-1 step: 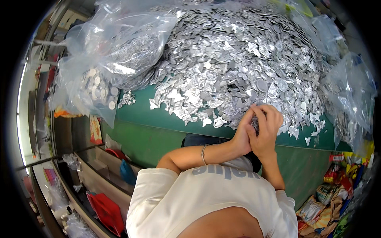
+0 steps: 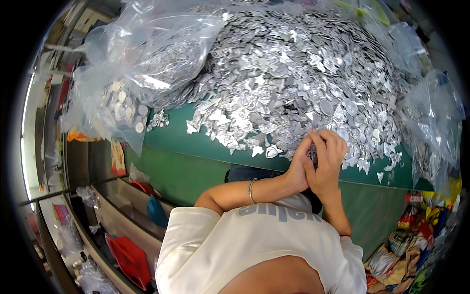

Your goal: The person sorts through a large pile of small silver butterfly-shaped metal pieces on a green table by hand, picking up individual pieces and placing them into a purple tray.

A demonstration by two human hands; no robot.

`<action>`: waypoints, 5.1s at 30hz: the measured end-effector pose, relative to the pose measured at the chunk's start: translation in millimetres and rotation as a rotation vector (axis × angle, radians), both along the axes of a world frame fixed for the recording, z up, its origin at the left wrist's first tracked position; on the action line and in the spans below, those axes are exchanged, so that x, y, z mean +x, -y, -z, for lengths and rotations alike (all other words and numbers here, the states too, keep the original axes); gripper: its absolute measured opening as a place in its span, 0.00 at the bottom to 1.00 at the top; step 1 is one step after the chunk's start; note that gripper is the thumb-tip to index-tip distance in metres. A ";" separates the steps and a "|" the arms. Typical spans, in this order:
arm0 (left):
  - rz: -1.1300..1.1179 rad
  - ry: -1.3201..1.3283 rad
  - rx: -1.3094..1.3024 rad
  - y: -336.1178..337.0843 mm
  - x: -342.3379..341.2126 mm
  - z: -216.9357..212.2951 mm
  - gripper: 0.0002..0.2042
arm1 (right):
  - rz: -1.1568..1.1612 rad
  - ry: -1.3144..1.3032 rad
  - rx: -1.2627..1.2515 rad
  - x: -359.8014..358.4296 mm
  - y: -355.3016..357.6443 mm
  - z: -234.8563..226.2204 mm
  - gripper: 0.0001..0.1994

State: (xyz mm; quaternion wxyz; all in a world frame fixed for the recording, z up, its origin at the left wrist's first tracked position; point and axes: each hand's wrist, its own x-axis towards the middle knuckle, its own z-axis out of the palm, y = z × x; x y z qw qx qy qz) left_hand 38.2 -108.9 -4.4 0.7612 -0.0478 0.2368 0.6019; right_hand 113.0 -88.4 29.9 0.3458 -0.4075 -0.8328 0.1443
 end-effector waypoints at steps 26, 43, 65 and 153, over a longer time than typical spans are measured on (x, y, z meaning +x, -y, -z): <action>-0.140 0.306 -0.034 75.2 -165.9 7.5 0.13 | -0.208 0.356 0.083 -116.3 -92.2 3.8 0.15; -0.179 0.087 -0.014 76.3 -170.1 4.3 0.18 | -0.168 0.315 -0.025 -161.2 -89.2 11.7 0.10; -0.199 0.195 0.229 73.1 -181.1 13.8 0.24 | -0.339 -0.144 -0.345 -157.9 -80.6 5.8 0.10; -0.559 -0.934 0.136 -94.1 -408.8 -162.9 0.14 | -0.364 -0.345 -0.375 -152.1 6.4 38.5 0.05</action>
